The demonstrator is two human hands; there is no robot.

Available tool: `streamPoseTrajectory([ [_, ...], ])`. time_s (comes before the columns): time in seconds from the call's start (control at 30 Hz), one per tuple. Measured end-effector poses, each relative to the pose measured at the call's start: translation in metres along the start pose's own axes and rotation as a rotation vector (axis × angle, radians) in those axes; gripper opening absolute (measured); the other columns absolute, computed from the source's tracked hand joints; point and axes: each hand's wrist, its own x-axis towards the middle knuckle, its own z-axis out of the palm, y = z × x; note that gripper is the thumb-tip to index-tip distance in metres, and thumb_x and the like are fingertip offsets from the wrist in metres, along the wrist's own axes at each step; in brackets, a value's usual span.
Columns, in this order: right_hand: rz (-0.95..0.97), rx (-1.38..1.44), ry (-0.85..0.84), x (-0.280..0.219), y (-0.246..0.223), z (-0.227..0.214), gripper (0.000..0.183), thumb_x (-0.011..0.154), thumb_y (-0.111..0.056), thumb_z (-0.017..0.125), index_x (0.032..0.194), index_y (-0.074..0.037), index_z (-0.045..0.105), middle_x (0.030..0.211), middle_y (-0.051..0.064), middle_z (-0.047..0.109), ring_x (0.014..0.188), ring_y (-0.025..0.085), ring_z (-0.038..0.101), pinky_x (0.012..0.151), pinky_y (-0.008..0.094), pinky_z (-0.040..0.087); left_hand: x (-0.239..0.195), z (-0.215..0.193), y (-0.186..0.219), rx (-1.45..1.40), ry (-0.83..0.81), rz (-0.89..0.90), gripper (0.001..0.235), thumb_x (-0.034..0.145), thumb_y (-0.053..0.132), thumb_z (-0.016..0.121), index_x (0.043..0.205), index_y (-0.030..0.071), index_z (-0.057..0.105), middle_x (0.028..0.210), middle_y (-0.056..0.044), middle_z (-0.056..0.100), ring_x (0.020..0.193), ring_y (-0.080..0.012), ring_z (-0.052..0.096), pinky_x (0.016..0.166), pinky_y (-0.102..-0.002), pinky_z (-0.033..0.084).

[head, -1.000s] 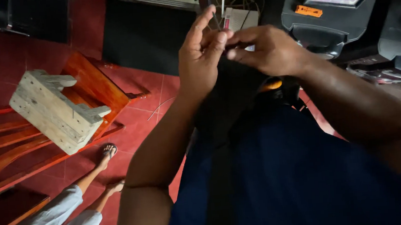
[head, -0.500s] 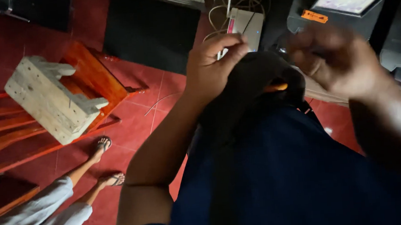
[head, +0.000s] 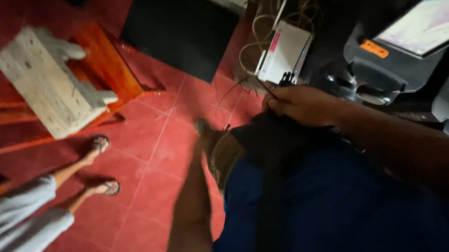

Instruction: Preparing and manipulating small electrical connectors and wires using a cutting tool.

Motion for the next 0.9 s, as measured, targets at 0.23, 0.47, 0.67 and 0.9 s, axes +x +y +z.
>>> streamPoseTrajectory([
  [0.23, -0.018, -0.111, -0.04, 0.011, -0.01, 0.004, 0.029, 0.102, -0.031, 0.049, 0.116, -0.014, 0.068, 0.104, 0.003, 0.072, 0.103, 0.017, 0.066, 0.092, 0.035, 0.05, -0.092, 0.021, -0.07, 0.182, 0.059, -0.18, 0.026, 0.095, 0.018, 0.067, 0.117, 0.007, 0.074, 0.118, -0.015, 0.072, 0.109, -0.0258, 0.069, 0.091, -0.037, 0.056],
  [0.47, 0.006, -0.031, -0.063, 0.008, -0.014, -0.003, 0.033, 0.103, -0.033, 0.047, 0.116, -0.014, 0.07, 0.102, 0.007, 0.074, 0.102, 0.019, 0.068, 0.093, 0.035, 0.051, -0.17, 0.048, -0.13, 0.36, 0.114, -0.337, 0.028, 0.094, 0.02, 0.063, 0.117, 0.009, 0.075, 0.111, -0.018, 0.075, 0.103, -0.0298, 0.072, 0.086, -0.039, 0.057],
  [0.67, 0.09, -0.152, -0.028, 0.011, -0.006, -0.005, 0.034, 0.103, -0.036, 0.046, 0.118, -0.016, 0.069, 0.108, 0.005, 0.074, 0.105, 0.019, 0.067, 0.094, 0.036, 0.05, -0.301, 0.056, -0.187, 0.606, -0.02, -0.545, 0.025, 0.093, 0.025, 0.065, 0.11, 0.009, 0.074, 0.099, -0.02, 0.074, 0.093, -0.0358, 0.071, 0.078, -0.045, 0.055],
  [0.9, 0.074, -0.011, 0.146, 0.023, -0.032, -0.013, 0.039, 0.108, -0.037, 0.04, 0.117, -0.013, 0.071, 0.109, 0.008, 0.075, 0.106, 0.022, 0.07, 0.096, 0.036, 0.052, -0.313, 0.023, -0.123, -0.541, 0.07, -1.368, 0.026, 0.102, 0.028, 0.059, 0.12, 0.015, 0.074, 0.084, -0.004, 0.062, 0.068, -0.0155, 0.051, 0.062, -0.04, 0.039],
])
